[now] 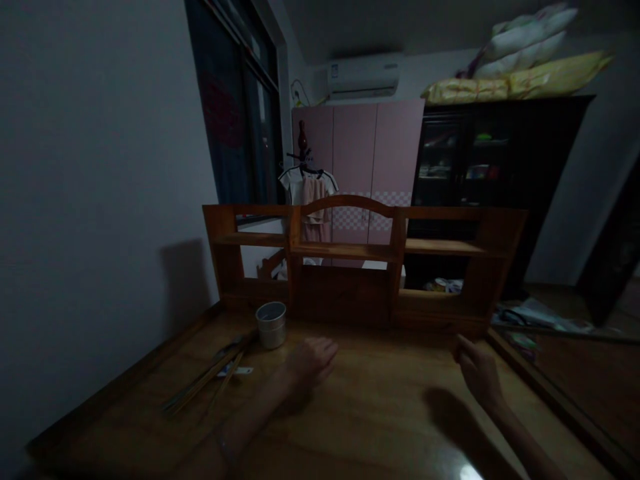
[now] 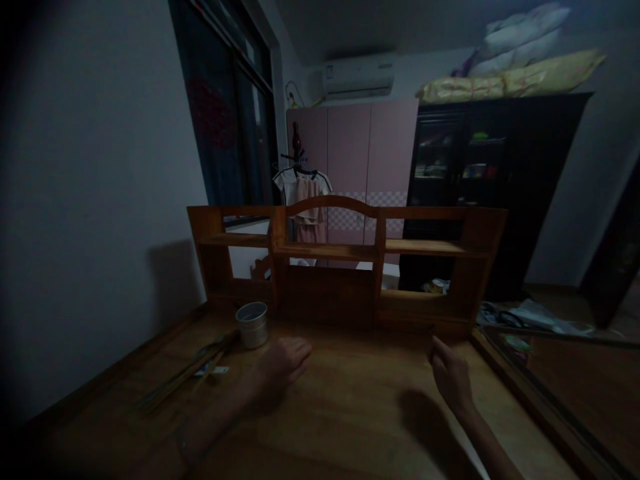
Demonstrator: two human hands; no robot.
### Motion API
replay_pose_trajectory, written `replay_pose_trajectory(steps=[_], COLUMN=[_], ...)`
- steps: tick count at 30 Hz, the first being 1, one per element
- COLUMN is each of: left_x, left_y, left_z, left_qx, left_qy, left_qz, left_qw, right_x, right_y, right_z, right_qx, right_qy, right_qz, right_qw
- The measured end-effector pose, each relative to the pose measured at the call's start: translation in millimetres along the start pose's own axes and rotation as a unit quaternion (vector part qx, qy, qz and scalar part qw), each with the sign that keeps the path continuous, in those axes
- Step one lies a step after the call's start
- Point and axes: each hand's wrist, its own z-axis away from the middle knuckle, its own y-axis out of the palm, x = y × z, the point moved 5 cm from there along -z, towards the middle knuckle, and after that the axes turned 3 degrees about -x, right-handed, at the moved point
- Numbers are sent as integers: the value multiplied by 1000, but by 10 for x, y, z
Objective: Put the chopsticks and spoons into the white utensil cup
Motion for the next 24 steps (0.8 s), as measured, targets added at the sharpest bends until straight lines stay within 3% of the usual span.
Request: replay_pose_trajectory(steps=[3,6,9,12,15,19,24], left_x=[171,311,480,663,783,932,983], left_y=[244,322,344,391,444,432,314], left_z=[0,86,187,227,214,239,305], left_qx=[10,-19,-48,-46,-47,-93,-190], left_qy=[-20,-54,-126,-225,-280,-331,-341], left_qz=[-47,-50,-16,55,97,88,176], left_qw=[999,997,991,972,954,935,904], right_x=[-177,-234,-255,-272,-281,-262,-228], right_y=[38,123,189,247,286,271,261], right_z=[81,109,118,132,148,156,156], right_qx=[-27,-3,33,73,105,122,168], right_qy=[17,20,18,6,5,28,14], right_qz=[27,15,-10,-28,-16,10,8], right_qw=[999,1000,999,997,994,992,986])
